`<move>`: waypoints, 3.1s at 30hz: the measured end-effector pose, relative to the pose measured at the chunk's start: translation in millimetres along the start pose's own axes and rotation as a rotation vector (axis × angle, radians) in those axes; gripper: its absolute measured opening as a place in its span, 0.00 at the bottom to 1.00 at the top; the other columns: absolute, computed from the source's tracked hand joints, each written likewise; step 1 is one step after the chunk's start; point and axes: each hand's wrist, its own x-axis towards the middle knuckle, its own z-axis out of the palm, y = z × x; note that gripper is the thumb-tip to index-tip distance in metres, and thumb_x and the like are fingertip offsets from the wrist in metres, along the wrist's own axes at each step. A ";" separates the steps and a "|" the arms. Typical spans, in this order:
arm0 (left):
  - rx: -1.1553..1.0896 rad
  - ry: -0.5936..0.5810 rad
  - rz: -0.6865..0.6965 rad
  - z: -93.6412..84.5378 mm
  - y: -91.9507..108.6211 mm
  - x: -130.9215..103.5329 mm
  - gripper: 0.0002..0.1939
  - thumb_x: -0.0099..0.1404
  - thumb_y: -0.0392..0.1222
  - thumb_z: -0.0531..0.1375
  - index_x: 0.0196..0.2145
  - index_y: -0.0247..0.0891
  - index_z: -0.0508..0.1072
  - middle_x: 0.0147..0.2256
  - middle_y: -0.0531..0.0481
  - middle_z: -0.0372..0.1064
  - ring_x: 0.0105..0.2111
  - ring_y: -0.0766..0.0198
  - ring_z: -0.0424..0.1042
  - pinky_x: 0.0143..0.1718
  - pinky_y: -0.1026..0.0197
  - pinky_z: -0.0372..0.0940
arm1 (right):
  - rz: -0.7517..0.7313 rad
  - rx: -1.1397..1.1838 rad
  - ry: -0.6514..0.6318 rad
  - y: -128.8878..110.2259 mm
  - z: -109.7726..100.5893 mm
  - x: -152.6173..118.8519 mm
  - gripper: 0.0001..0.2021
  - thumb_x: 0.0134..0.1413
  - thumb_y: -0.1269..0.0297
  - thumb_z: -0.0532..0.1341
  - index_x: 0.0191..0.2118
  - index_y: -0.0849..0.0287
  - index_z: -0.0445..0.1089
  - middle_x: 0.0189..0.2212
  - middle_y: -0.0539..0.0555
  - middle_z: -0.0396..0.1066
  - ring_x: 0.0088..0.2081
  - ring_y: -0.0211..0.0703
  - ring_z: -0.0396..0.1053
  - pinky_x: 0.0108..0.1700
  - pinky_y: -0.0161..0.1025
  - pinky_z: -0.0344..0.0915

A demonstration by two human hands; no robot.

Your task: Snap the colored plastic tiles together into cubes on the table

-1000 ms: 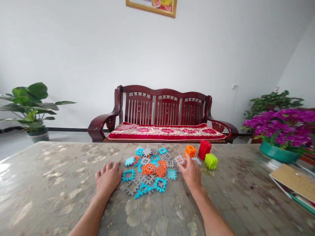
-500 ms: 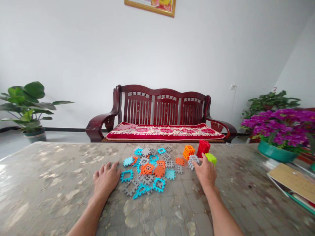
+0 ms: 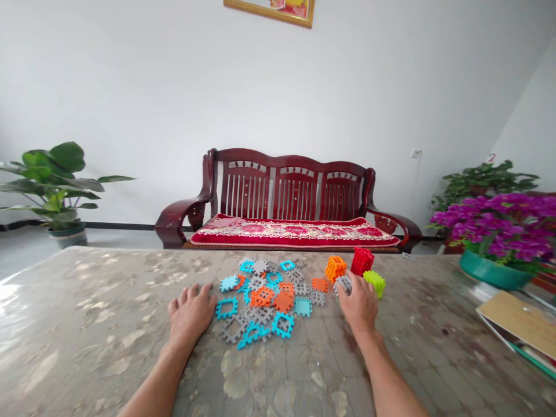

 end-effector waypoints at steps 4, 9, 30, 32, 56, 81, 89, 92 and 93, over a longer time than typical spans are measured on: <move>0.003 -0.011 0.002 -0.9 1.0 -1.0 0.26 0.70 0.48 0.46 0.61 0.46 0.68 0.62 0.40 0.62 0.63 0.48 0.57 0.61 0.44 0.49 | -0.210 0.276 -0.139 -33.7 7.0 -13.0 0.15 0.58 0.63 0.57 0.48 0.58 0.75 0.46 0.58 0.76 0.49 0.51 0.68 0.55 0.46 0.61; -0.003 0.006 0.000 -1.8 2.2 -2.8 0.26 0.69 0.47 0.46 0.60 0.46 0.69 0.62 0.40 0.63 0.62 0.48 0.58 0.61 0.44 0.49 | -0.356 0.465 -0.385 -83.0 3.1 -34.0 0.21 0.53 0.63 0.63 0.54 0.55 0.73 0.52 0.56 0.74 0.54 0.50 0.67 0.60 0.47 0.60; -0.021 0.003 -0.001 0.4 1.9 -3.1 0.26 0.69 0.48 0.46 0.60 0.46 0.69 0.62 0.40 0.62 0.63 0.47 0.57 0.61 0.44 0.48 | -0.262 0.454 -0.458 -88.9 14.0 -41.1 0.22 0.53 0.69 0.60 0.55 0.55 0.71 0.50 0.56 0.76 0.51 0.47 0.72 0.56 0.44 0.65; -0.025 0.000 0.000 -2.2 3.0 -3.9 0.26 0.69 0.48 0.46 0.61 0.45 0.68 0.62 0.39 0.62 0.63 0.46 0.57 0.61 0.44 0.49 | -0.182 0.499 -0.429 -85.3 21.4 -39.5 0.22 0.54 0.72 0.56 0.55 0.54 0.70 0.47 0.55 0.77 0.46 0.43 0.75 0.52 0.41 0.68; -0.022 -0.023 -0.015 -10.0 6.6 -7.7 0.25 0.69 0.48 0.47 0.61 0.46 0.68 0.63 0.41 0.61 0.63 0.48 0.56 0.62 0.44 0.48 | -0.671 0.375 -0.581 -147.3 -2.8 -63.6 0.25 0.54 0.52 0.66 0.58 0.45 0.69 0.60 0.53 0.66 0.62 0.52 0.59 0.65 0.52 0.50; -0.047 -0.008 -0.011 -1.6 3.2 -4.1 0.25 0.69 0.46 0.48 0.61 0.46 0.68 0.63 0.40 0.62 0.63 0.47 0.57 0.61 0.43 0.48 | -0.579 0.300 -0.430 -171.1 2.7 -58.0 0.02 0.55 0.63 0.66 0.35 0.51 0.75 0.40 0.52 0.74 0.47 0.50 0.65 0.51 0.46 0.61; -0.043 -0.012 -0.011 -5.8 4.7 -6.2 0.25 0.69 0.46 0.48 0.61 0.45 0.68 0.63 0.39 0.62 0.63 0.47 0.57 0.61 0.43 0.48 | -0.618 0.151 -0.474 -184.1 3.1 -66.7 0.03 0.57 0.65 0.63 0.37 0.55 0.74 0.41 0.57 0.73 0.47 0.53 0.65 0.50 0.49 0.62; -0.043 -0.010 -0.008 -7.4 5.3 -7.1 0.26 0.69 0.46 0.47 0.61 0.45 0.69 0.63 0.39 0.62 0.63 0.46 0.57 0.61 0.42 0.48 | -0.490 0.304 -0.466 -182.2 4.9 -63.0 0.04 0.56 0.67 0.62 0.32 0.53 0.74 0.38 0.54 0.74 0.46 0.50 0.66 0.50 0.46 0.62; -0.043 -0.011 -0.008 -7.6 5.3 -7.1 0.26 0.69 0.46 0.47 0.61 0.45 0.69 0.63 0.39 0.62 0.63 0.46 0.57 0.61 0.43 0.48 | -0.422 0.386 -0.466 -180.3 6.3 -59.9 0.05 0.56 0.67 0.61 0.31 0.53 0.74 0.37 0.53 0.74 0.45 0.49 0.67 0.49 0.45 0.62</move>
